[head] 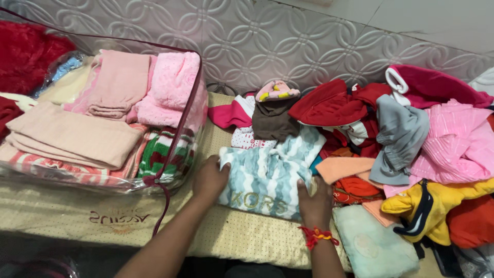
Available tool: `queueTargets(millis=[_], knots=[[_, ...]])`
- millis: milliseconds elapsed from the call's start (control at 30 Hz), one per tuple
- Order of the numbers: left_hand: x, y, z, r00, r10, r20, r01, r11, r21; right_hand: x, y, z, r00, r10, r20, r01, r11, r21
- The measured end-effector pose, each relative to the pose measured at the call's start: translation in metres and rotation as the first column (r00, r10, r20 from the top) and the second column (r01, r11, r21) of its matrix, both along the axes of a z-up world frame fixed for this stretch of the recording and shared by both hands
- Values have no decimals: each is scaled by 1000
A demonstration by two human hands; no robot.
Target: The person folds several baby garments and places them into a clear plastic storage bag, including a red hooded sweatshirt and a blue-and-white striped onesie.
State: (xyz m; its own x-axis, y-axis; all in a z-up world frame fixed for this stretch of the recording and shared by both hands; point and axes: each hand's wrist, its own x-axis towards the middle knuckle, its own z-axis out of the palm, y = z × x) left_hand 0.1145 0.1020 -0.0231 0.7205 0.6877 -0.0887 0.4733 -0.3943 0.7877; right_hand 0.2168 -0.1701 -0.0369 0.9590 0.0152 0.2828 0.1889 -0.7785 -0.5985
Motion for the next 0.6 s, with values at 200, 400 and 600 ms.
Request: queueTargets(millis=[200, 400, 600], knots=[[6, 1, -17, 999, -30, -39, 27, 996, -84, 23, 5, -41, 978, 123, 168, -125, 992, 0], [35, 21, -74, 988, 144, 50, -113, 915, -388, 76, 23, -58, 943, 10, -333, -9, 1000, 6], [19, -4, -26, 985, 161, 59, -170, 966, 197, 100, 12, -82, 900, -40, -434, 131, 975, 181]])
